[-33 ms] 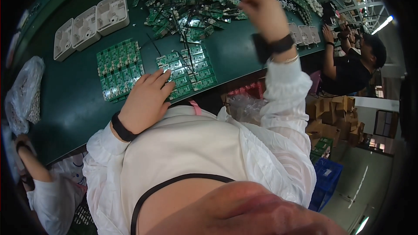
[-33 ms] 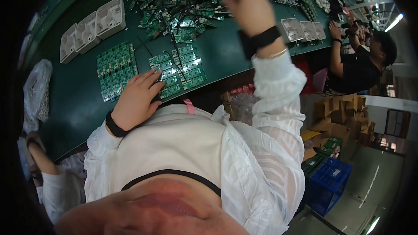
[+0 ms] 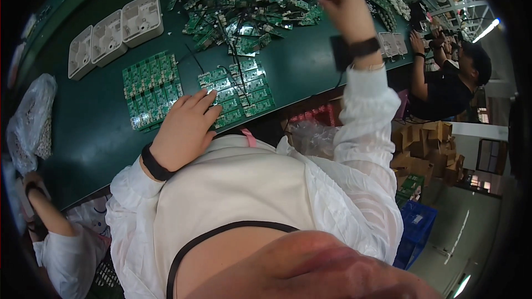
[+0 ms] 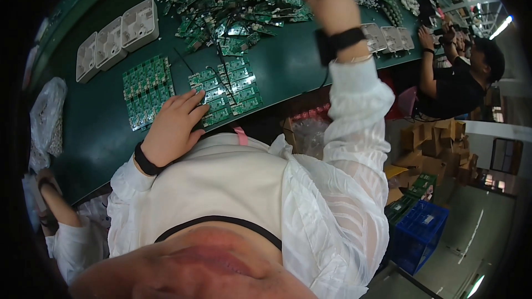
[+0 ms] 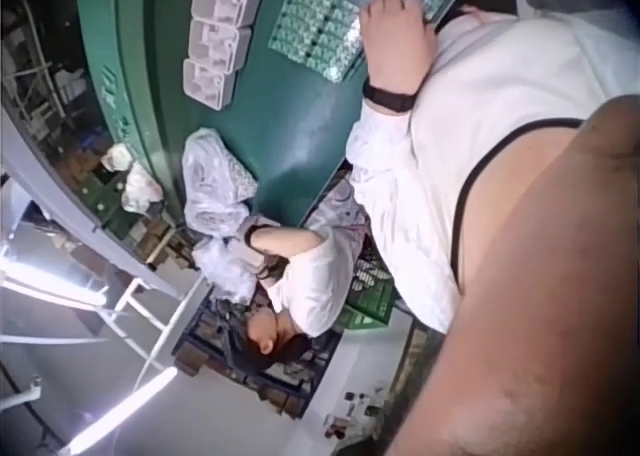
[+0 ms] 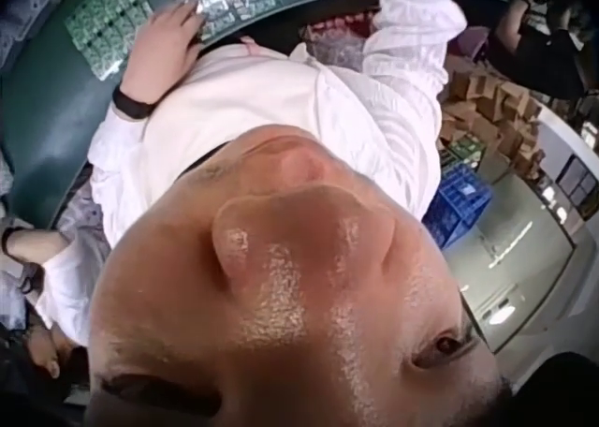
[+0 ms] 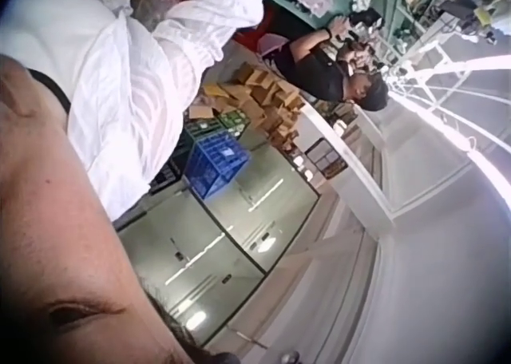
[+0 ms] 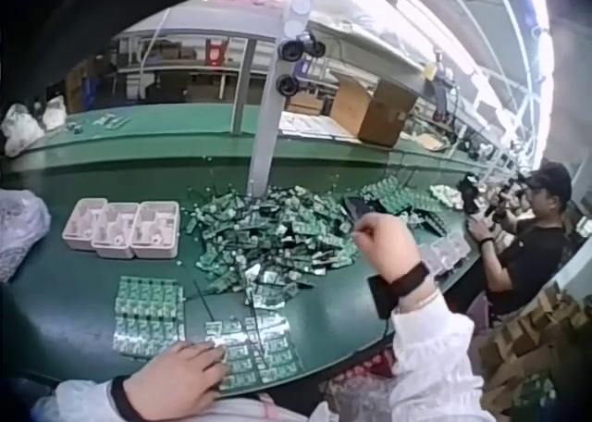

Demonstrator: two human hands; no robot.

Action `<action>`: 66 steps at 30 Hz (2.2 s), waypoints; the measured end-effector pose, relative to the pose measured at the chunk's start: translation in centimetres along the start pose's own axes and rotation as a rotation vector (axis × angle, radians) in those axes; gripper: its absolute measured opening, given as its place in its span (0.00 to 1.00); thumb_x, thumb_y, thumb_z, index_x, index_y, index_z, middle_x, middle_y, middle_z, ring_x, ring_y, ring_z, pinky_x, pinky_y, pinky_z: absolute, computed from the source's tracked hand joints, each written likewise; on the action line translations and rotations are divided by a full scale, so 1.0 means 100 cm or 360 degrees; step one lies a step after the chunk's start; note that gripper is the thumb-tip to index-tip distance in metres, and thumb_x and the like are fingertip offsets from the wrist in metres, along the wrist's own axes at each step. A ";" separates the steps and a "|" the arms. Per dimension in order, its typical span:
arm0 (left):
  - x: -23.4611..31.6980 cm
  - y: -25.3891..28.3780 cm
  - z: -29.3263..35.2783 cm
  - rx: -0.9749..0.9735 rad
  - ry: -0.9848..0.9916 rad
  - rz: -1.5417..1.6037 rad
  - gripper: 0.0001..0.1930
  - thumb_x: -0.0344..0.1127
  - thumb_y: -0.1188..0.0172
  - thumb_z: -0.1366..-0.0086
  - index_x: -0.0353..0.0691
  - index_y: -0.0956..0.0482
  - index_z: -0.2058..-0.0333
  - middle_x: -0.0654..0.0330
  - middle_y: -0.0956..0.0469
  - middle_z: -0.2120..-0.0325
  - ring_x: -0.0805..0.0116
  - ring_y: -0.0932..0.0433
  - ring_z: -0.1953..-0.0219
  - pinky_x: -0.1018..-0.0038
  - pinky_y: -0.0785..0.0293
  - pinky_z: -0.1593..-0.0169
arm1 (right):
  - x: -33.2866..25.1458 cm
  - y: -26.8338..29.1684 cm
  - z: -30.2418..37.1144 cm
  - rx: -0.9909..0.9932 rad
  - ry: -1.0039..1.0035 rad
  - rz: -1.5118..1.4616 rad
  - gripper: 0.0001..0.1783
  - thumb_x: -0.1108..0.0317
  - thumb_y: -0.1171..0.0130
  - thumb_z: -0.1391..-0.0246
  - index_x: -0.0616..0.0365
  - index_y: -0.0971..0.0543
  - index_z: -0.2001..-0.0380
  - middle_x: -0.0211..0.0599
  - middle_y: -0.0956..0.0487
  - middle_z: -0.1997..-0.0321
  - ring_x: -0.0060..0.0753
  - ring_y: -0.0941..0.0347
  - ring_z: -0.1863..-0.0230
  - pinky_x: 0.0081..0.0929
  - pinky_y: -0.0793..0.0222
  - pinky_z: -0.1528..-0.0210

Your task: The person picks up a bundle of wires and connects them one by one to the ports on circuit boards. After repeating this process for several boards, the person sets them aside and picks up another board to continue.

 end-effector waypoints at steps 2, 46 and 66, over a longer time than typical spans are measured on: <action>0.000 0.006 -0.005 -0.0037 -0.0033 -0.0011 0.22 0.31 0.31 0.45 0.37 0.21 0.51 0.48 0.27 0.41 0.50 0.30 0.37 0.57 0.35 0.34 | 0.086 0.007 -0.028 -0.0001 -0.0246 0.0334 0.13 0.61 0.33 0.46 0.53 0.13 0.59 0.43 0.13 0.62 0.46 0.16 0.58 0.37 0.21 0.54; -0.001 0.005 -0.008 -0.0096 0.0117 0.0113 0.24 0.31 0.30 0.47 0.39 0.21 0.49 0.51 0.27 0.40 0.49 0.31 0.35 0.56 0.33 0.35 | 0.255 -0.084 -0.139 -0.0692 -0.0651 0.1107 0.18 0.66 0.48 0.37 0.53 0.14 0.50 0.47 0.19 0.41 0.57 0.21 0.43 0.49 0.24 0.43; 0.004 0.001 -0.004 -0.0065 0.0109 0.0011 0.24 0.31 0.30 0.46 0.38 0.21 0.49 0.50 0.28 0.40 0.49 0.32 0.35 0.58 0.33 0.35 | 0.201 0.026 -0.130 -0.0199 -0.0573 0.1161 0.18 0.64 0.51 0.36 0.54 0.14 0.52 0.50 0.17 0.45 0.54 0.21 0.43 0.48 0.24 0.43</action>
Point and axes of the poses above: each hand's wrist, its own z-axis away from the middle knuckle, its own y-axis out of the back of the hand, x = y × z, the point moved 2 cm from there along -z, towards the middle knuckle
